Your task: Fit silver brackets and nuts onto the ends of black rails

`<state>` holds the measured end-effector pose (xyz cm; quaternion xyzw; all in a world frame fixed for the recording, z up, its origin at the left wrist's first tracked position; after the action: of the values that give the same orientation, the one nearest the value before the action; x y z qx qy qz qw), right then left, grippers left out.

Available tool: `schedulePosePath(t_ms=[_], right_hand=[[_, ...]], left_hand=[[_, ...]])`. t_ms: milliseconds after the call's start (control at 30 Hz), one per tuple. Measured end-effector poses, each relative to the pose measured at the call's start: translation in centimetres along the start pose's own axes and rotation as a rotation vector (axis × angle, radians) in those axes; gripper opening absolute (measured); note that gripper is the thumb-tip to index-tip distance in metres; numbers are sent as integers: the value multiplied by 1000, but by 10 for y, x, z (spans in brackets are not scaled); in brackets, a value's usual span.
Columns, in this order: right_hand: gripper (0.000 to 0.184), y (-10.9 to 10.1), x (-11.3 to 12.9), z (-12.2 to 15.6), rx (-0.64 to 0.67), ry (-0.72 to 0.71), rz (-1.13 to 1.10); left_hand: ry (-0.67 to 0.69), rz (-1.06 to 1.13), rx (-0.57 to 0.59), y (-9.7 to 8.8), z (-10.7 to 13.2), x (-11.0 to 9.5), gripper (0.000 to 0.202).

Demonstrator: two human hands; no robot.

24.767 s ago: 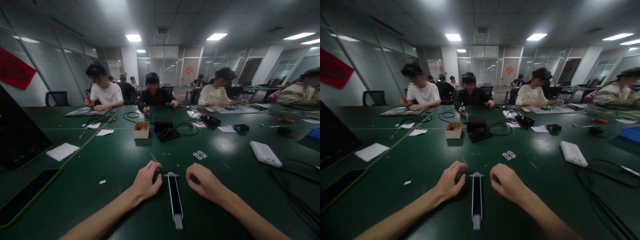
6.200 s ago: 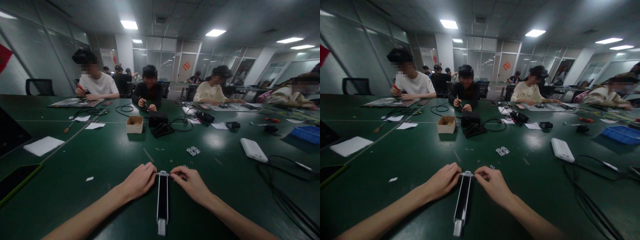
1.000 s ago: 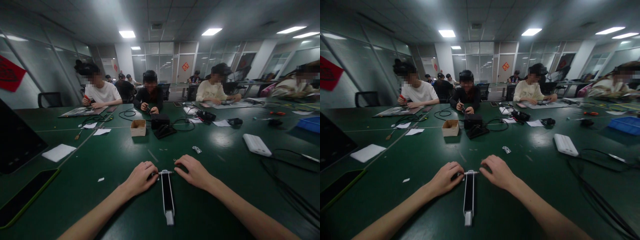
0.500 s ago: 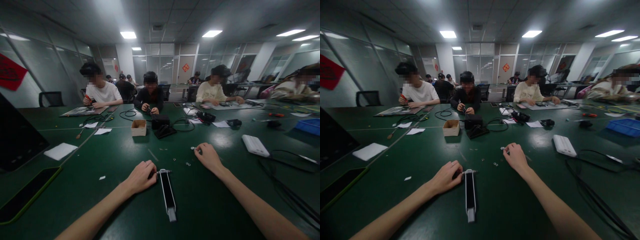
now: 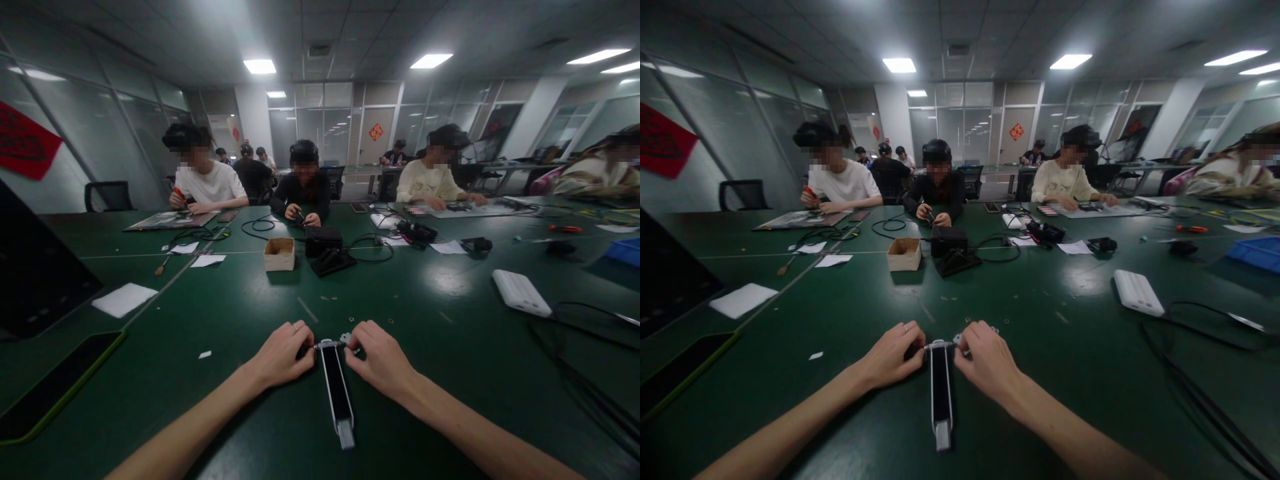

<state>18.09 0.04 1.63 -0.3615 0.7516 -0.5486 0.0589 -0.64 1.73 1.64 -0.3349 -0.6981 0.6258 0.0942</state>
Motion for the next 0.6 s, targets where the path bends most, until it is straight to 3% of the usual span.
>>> schedulePosePath(t_ms=[600], right_hand=[[3,0,-1,1,-30,-91,-134]], left_hand=[[-26,-9,40,-1,-1,-2,6]])
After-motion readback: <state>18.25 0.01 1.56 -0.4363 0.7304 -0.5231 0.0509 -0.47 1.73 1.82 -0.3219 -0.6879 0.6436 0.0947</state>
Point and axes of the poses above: each hand's wrist, its own z-axis away from the middle knuckle, its own y-axis out of the palm, x = y × z, the point moved 4 cm from there along -z, towards the middle knuckle, and after that the axes turned 8 degrees about -y, right-handed, at the moved point
